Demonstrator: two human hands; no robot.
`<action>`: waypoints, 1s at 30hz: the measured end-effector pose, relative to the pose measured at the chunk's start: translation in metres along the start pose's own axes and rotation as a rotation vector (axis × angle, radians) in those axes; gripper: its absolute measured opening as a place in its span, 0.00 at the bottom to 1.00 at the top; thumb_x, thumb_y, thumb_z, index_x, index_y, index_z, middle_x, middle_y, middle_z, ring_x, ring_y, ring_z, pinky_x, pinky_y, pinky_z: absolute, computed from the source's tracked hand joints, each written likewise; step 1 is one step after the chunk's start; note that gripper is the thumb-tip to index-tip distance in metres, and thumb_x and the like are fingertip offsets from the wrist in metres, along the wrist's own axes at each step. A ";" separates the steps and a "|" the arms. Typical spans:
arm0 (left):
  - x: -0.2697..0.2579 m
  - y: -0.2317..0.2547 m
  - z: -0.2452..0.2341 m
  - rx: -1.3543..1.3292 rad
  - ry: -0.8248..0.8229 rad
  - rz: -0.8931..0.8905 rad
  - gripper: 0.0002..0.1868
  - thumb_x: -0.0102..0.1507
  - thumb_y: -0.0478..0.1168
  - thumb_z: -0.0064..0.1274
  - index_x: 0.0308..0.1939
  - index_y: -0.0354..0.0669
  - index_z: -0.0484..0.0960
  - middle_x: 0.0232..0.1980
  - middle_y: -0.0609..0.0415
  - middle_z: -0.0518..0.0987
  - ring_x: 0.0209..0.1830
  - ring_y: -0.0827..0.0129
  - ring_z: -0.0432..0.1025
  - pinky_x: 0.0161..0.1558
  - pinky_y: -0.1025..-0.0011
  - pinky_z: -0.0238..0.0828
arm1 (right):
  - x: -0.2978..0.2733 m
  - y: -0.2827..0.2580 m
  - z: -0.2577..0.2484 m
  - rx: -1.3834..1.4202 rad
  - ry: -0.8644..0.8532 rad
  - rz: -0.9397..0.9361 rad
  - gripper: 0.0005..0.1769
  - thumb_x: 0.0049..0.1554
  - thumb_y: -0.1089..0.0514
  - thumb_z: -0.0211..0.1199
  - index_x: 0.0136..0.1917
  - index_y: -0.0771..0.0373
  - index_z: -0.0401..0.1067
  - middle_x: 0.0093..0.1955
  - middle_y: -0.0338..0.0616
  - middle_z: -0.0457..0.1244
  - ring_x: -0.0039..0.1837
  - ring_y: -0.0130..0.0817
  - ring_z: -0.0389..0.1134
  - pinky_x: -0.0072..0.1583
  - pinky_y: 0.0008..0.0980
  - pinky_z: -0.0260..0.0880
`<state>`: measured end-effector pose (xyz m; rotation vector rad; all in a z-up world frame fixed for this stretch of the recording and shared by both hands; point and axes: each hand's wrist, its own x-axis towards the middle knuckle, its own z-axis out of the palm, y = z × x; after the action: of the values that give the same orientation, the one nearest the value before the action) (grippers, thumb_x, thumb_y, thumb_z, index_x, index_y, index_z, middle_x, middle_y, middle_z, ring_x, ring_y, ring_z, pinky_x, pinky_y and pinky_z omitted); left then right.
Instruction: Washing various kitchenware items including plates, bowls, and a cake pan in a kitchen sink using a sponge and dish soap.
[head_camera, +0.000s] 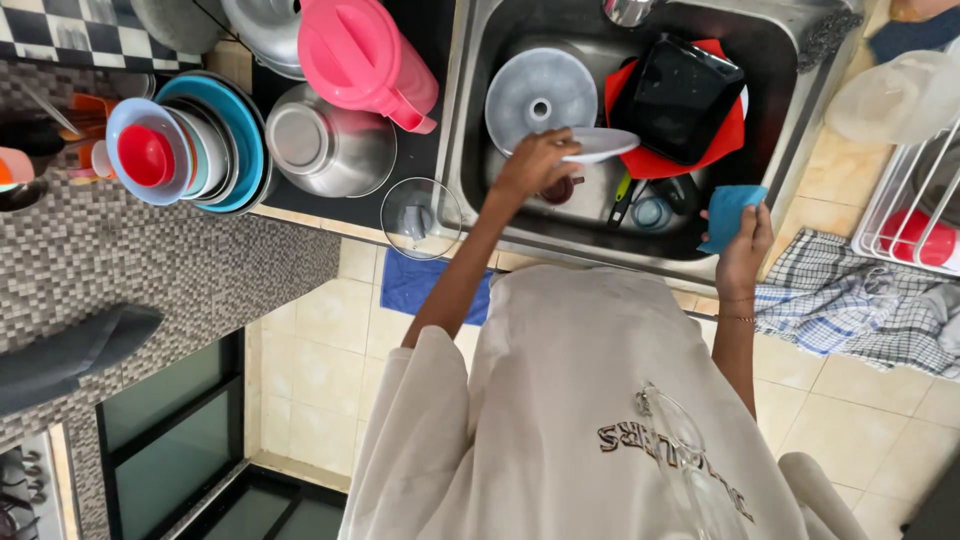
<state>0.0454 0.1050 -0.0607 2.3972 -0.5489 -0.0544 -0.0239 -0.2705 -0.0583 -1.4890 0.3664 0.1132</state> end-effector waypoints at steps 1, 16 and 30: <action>-0.003 -0.015 -0.001 0.029 -0.054 -0.010 0.17 0.63 0.54 0.58 0.46 0.47 0.84 0.51 0.51 0.80 0.47 0.54 0.78 0.49 0.57 0.73 | -0.002 0.003 -0.002 0.029 -0.006 0.017 0.22 0.75 0.49 0.46 0.73 0.66 0.60 0.65 0.50 0.67 0.56 0.40 0.74 0.44 0.33 0.71; -0.023 -0.103 0.081 0.160 -0.127 -0.169 0.15 0.63 0.55 0.56 0.46 0.52 0.82 0.45 0.53 0.82 0.46 0.53 0.77 0.45 0.52 0.69 | 0.124 0.044 0.018 -0.194 -0.042 0.281 0.23 0.65 0.41 0.57 0.60 0.63 0.68 0.49 0.52 0.66 0.47 0.48 0.71 0.47 0.41 0.72; -0.005 -0.081 0.071 0.117 -0.216 -0.523 0.21 0.54 0.49 0.69 0.45 0.51 0.80 0.47 0.54 0.82 0.51 0.54 0.77 0.54 0.50 0.66 | 0.255 0.127 0.016 -1.238 0.073 0.351 0.41 0.45 0.39 0.81 0.56 0.72 0.71 0.59 0.65 0.66 0.59 0.60 0.69 0.56 0.51 0.72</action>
<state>0.0582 0.1201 -0.1666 2.6051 -0.0045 -0.5251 0.1804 -0.2815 -0.2563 -2.6324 0.6733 0.6561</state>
